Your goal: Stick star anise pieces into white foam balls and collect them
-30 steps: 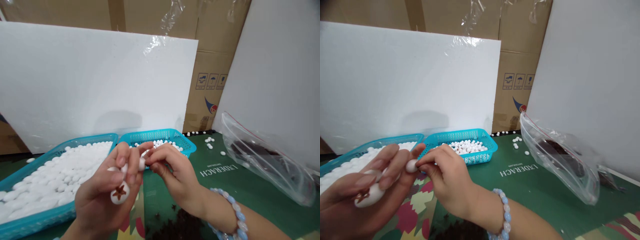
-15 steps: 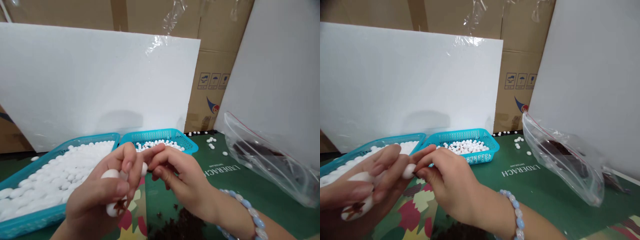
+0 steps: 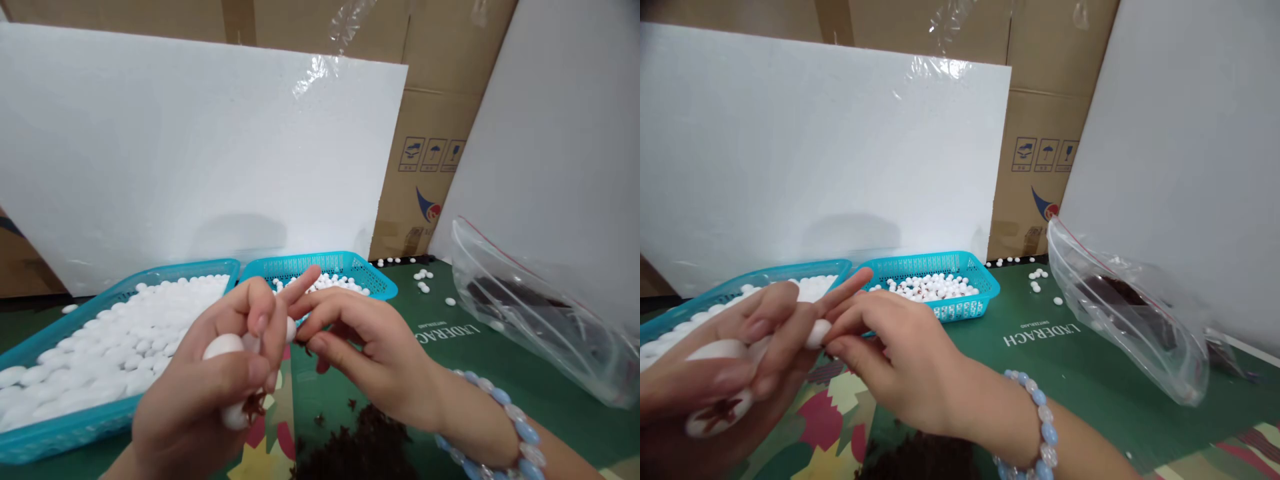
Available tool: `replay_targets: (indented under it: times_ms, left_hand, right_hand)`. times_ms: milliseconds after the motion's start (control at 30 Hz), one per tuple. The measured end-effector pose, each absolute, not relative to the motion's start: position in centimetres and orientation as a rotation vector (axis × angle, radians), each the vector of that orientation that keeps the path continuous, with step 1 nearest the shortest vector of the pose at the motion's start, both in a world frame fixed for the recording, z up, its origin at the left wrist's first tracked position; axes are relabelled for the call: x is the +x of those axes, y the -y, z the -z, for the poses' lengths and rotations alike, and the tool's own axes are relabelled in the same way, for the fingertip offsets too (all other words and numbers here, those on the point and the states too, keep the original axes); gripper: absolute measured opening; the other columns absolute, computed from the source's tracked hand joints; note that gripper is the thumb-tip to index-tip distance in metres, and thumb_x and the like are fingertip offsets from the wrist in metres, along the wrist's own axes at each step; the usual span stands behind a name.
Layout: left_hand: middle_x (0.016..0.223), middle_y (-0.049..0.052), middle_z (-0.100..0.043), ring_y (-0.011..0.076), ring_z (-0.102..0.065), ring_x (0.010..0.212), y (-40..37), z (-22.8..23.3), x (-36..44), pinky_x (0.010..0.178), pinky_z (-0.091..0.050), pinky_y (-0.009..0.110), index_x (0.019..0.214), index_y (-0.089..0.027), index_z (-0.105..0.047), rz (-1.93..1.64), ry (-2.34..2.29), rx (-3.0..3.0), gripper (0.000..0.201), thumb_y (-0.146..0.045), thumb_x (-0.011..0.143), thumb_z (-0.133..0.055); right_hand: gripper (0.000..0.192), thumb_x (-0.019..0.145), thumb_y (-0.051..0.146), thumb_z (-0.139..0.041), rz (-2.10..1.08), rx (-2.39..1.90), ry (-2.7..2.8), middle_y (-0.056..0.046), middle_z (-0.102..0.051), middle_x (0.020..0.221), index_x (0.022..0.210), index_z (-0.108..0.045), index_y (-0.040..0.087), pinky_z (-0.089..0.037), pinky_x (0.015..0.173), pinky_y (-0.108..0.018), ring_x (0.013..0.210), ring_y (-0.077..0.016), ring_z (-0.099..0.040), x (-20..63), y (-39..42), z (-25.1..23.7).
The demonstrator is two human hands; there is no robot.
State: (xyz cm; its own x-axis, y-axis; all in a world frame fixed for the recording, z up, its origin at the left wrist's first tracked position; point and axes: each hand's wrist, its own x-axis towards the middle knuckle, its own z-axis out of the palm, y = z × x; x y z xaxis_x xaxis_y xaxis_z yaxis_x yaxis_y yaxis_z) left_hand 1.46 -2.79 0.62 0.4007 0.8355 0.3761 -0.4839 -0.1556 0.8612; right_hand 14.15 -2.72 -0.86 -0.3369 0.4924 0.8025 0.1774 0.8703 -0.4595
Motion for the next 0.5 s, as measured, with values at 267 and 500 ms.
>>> replay_targets:
  times_ms: [267, 500]
  left_hand:
    - [0.032, -0.006, -0.041, 0.0030, -0.032, 0.030, 3.02, -1.45, 1.85, 0.043, -0.038, 0.023, 0.046, -0.017, -0.038, -1.128, -0.359, 1.333, 0.010, -0.011, 0.043, -0.045]
    - [0.032, -0.005, -0.040, 0.0043, -0.031, 0.030, 3.26, -1.35, 1.95, 0.043, -0.038, 0.026, 0.048, -0.018, -0.039, -1.156, -0.349, 1.319, 0.008, -0.013, 0.044, -0.044]
  right_hand:
    - [0.011, 0.070, 0.010, -0.039, -0.444, -0.476, 1.872, -0.005, -0.052, 0.069, 0.061, -0.045, 0.012, -0.043, 0.042, -0.015, 0.048, -0.0045, -0.047, 14.02, 2.67, 0.97]
    - [0.010, 0.070, 0.011, -0.037, -0.502, -0.454, 1.844, -0.002, -0.048, 0.062, 0.063, -0.043, 0.015, -0.045, 0.046, -0.021, 0.054, -0.0082, -0.048, 14.14, 2.54, 0.97]
